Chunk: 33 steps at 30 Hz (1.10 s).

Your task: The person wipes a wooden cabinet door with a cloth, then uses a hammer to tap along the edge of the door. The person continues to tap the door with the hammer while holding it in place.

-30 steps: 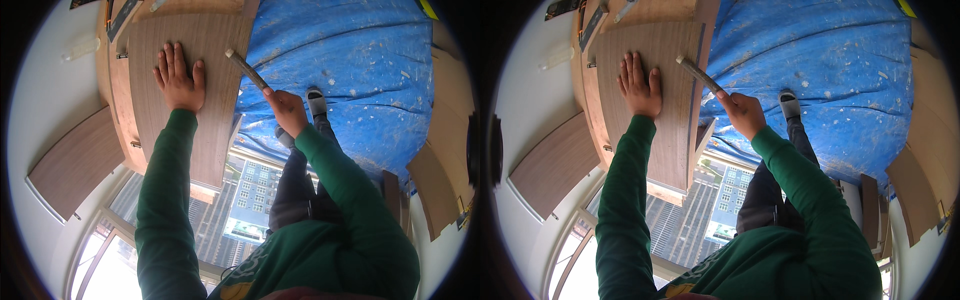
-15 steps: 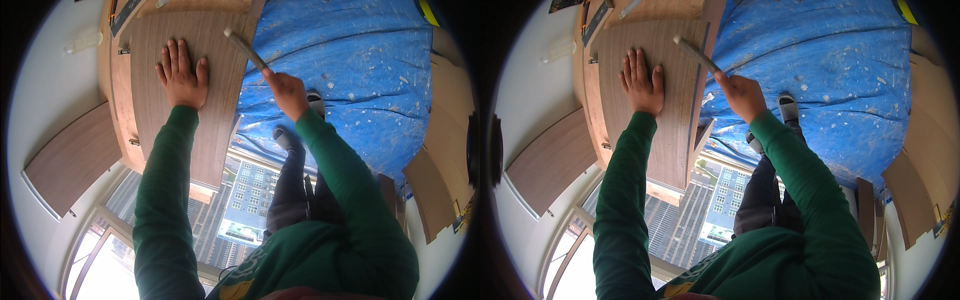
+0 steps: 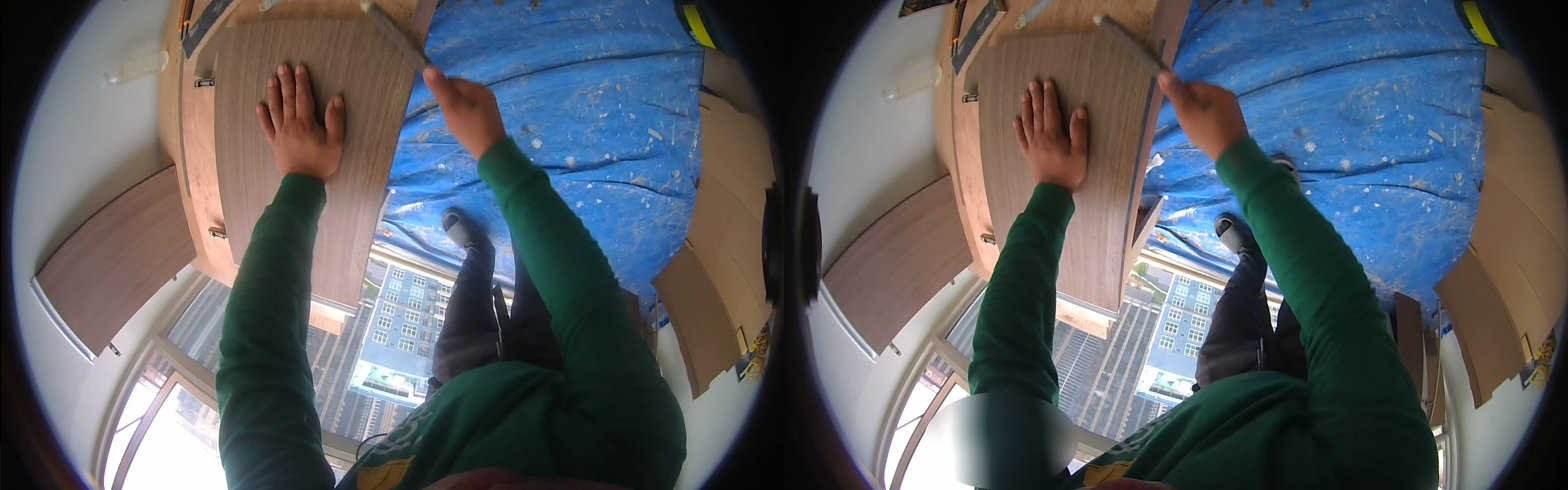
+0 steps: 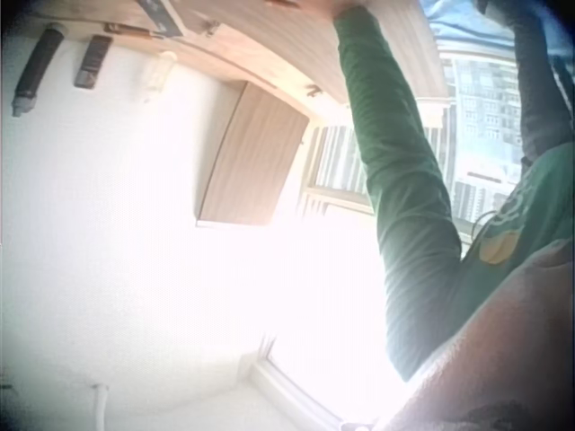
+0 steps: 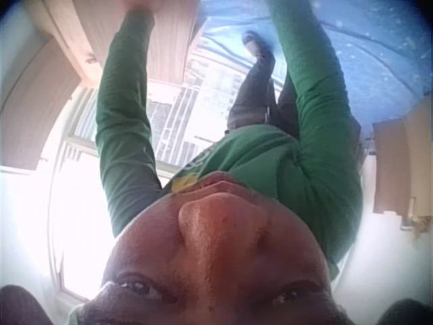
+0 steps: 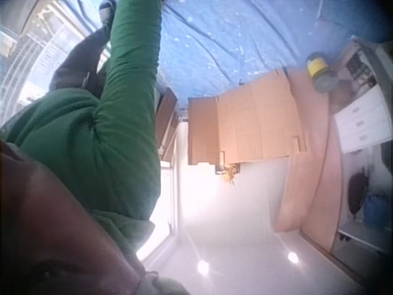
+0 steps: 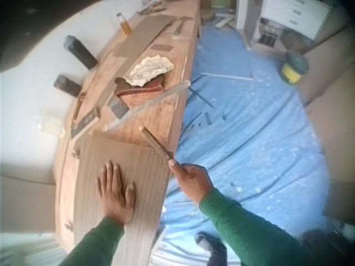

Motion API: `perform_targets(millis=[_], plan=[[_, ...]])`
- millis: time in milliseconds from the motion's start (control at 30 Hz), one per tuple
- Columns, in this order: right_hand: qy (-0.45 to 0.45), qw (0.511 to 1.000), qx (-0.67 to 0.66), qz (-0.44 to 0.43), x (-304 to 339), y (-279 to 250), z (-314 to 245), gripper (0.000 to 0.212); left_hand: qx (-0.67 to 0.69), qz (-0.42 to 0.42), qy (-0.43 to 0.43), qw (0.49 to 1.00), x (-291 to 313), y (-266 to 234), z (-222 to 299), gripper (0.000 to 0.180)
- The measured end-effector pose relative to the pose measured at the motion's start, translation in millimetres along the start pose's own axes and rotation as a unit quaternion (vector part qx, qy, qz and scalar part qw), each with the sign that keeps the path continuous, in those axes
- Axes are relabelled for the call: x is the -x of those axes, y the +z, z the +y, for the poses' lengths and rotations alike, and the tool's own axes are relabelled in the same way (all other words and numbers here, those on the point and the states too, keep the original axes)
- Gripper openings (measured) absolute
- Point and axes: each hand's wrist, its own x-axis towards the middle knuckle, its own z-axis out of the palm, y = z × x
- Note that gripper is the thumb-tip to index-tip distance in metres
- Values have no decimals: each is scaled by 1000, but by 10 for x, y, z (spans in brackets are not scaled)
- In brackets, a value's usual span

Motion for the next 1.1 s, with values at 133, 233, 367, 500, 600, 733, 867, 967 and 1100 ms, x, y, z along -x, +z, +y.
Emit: perform_targets(millis=[133,233,367,500,600,733,867,967,1100], plan=[[-10,1000,27,10,-113,-81,-158,75,-6,-9,-6,1000,-7,-3,-5,72],[44,997,54,-39,551,-99,23,74,-11,-10,-12,1000,26,-28,-29,72],[18,997,67,-21,258,-60,21,75,-8,-4,-5,1000,8,-23,-31,73],[42,999,-22,6,-344,-226,-287,69,-2,-6,-4,1000,-14,-6,-7,73],[98,995,-25,-6,-148,-333,-307,69,-8,-10,-12,1000,-5,-18,-25,73],[84,996,-31,-22,449,-237,160,65,-14,-12,-13,1000,9,-20,-33,73],[30,999,16,-43,639,-153,291,63,2,-16,-13,1000,7,-20,-29,75],[37,997,41,-51,465,-123,128,64,-1,-15,-14,1000,14,-16,-41,76],[20,1000,22,-8,-260,-211,-194,65,4,-13,-8,1000,-20,2,-2,76]])
